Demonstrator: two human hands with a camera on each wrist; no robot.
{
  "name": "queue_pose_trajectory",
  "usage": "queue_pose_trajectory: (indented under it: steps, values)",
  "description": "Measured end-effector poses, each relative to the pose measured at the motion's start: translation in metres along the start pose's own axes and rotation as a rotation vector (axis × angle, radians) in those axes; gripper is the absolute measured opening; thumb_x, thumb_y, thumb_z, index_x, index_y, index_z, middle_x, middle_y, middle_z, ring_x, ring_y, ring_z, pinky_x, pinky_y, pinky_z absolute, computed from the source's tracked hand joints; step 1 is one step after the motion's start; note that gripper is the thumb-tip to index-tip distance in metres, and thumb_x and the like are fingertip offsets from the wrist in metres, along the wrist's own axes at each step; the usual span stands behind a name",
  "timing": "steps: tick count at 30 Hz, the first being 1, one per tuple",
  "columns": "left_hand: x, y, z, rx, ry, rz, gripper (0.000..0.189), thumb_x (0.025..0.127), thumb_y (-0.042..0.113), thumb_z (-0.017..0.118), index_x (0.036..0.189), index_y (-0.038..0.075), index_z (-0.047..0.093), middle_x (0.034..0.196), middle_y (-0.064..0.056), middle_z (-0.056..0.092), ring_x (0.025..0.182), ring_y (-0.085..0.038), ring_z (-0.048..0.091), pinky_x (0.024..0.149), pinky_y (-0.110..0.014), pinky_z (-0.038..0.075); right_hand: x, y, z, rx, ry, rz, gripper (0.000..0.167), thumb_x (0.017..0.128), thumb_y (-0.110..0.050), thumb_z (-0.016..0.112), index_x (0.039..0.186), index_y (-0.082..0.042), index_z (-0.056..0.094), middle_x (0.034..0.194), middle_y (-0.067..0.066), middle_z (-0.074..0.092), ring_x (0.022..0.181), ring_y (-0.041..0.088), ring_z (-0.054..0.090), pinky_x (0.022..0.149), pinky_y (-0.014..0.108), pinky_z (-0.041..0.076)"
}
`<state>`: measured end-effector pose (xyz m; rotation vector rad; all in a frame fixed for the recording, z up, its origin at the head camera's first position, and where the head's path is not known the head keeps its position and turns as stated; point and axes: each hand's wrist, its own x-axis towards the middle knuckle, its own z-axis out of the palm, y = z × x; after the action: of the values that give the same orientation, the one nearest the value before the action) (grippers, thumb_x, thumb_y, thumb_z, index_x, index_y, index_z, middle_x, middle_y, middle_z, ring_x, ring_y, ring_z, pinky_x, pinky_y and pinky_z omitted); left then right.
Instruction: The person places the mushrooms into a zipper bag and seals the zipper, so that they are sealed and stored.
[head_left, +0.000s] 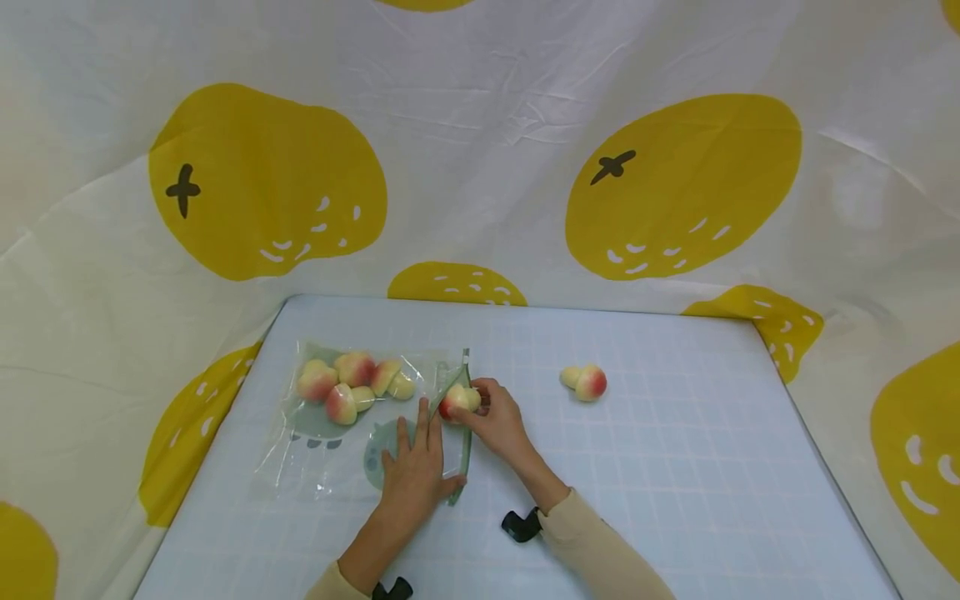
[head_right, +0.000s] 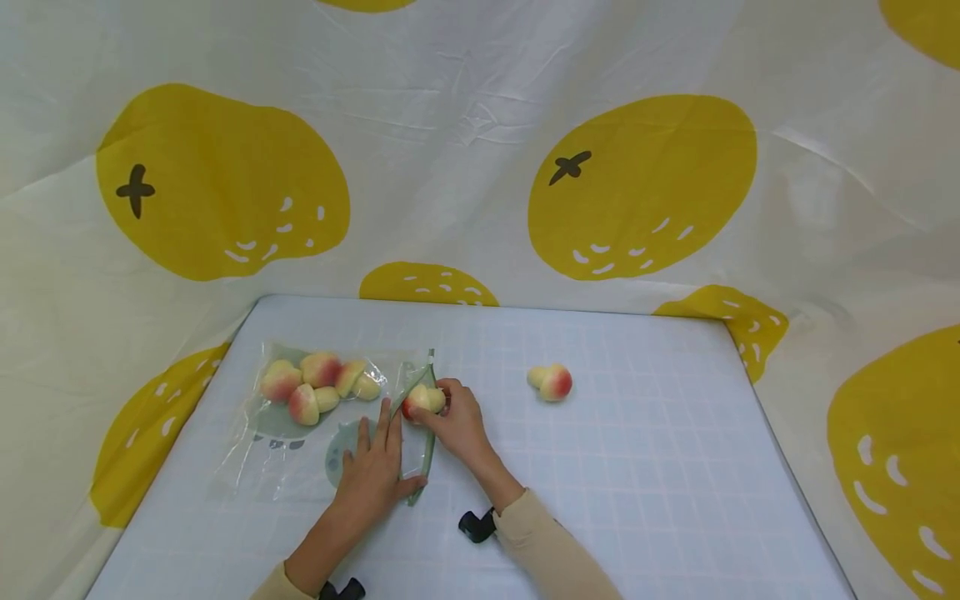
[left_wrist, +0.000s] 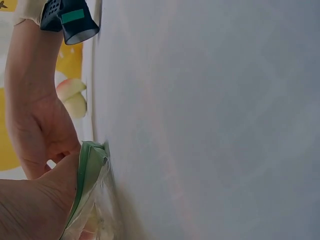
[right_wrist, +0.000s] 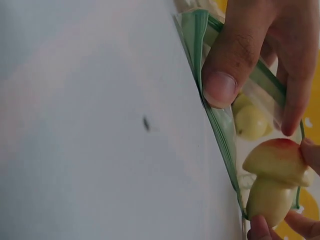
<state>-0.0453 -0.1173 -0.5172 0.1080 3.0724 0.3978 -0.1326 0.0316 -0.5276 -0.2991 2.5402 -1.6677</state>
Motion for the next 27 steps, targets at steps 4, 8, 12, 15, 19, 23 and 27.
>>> queue_pose_trajectory:
  steps: [4,8,12,15,19,23,27]
  values:
    - [0.0001,-0.0006,0.0004,-0.001,0.007,0.003,0.117,0.07,0.054,0.088,0.155,0.001,0.028,0.165,-0.018,0.011,0.139,-0.057,0.025,0.086,-0.079,0.038,0.0016,-0.0009,0.0017,-0.003,0.009,0.01,0.057,0.084,-0.035,0.082,0.124,-0.001,0.061,0.11,0.01,0.064,0.092,0.02,0.062,0.078,0.033,0.054]
    - [0.0006,-0.0012,0.0007,-0.005,0.005,0.001,0.119,0.069,0.054,0.088,0.156,-0.001,0.026,0.165,-0.019,0.011,0.139,-0.057,0.025,0.086,-0.079,0.038,0.0009,-0.0012,0.0013,-0.005,0.005,0.013,0.055,0.085,-0.033,0.081,0.123,0.002,0.062,0.109,0.014,0.064,0.09,0.022,0.065,0.075,0.032,0.056]
    - [0.0009,-0.0018,0.0012,-0.002,0.017,0.003,0.119,0.069,0.054,0.088,0.154,-0.002,0.027,0.165,-0.02,0.012,0.139,-0.057,0.026,0.085,-0.078,0.039,-0.0013,0.0,-0.0003,0.012,0.003,0.015,0.05,0.086,-0.025,0.081,0.122,0.004,0.063,0.11,0.019,0.063,0.091,0.028,0.067,0.073,0.032,0.057]
    - [0.0008,-0.0022,0.0011,0.005,0.034,0.009,0.119,0.068,0.054,0.089,0.154,-0.002,0.029,0.165,-0.02,0.013,0.138,-0.057,0.027,0.084,-0.078,0.039,-0.0017,0.0,-0.0006,0.031,0.01,0.016,0.046,0.085,-0.022,0.082,0.119,0.003,0.064,0.108,0.019,0.062,0.092,0.029,0.067,0.072,0.032,0.057]
    - [0.0,-0.0019,0.002,0.015,0.052,0.023,0.119,0.068,0.054,0.089,0.154,-0.001,0.029,0.165,-0.019,0.012,0.137,-0.057,0.028,0.083,-0.078,0.04,-0.0004,0.0004,0.0018,0.047,0.023,0.002,0.043,0.084,-0.021,0.083,0.115,0.003,0.065,0.103,0.019,0.059,0.087,0.027,0.067,0.07,0.03,0.056]
    - [-0.0005,-0.0012,0.0031,0.025,0.075,0.037,0.121,0.067,0.055,0.089,0.156,0.002,0.027,0.166,-0.017,0.008,0.136,-0.058,0.03,0.082,-0.078,0.041,0.0022,0.0024,0.0059,0.067,0.017,0.0,0.041,0.088,-0.025,0.08,0.116,0.001,0.065,0.103,0.017,0.06,0.084,0.023,0.065,0.068,0.028,0.055]
    - [-0.0009,-0.0018,0.0039,0.032,0.088,0.039,0.124,0.066,0.055,0.09,0.157,0.002,0.024,0.167,-0.015,0.001,0.136,-0.057,0.03,0.082,-0.077,0.042,0.0038,0.0058,0.009,0.146,-0.007,0.032,0.033,0.096,-0.023,0.069,0.12,0.001,0.066,0.106,0.013,0.065,0.091,0.023,0.066,0.075,0.028,0.055]
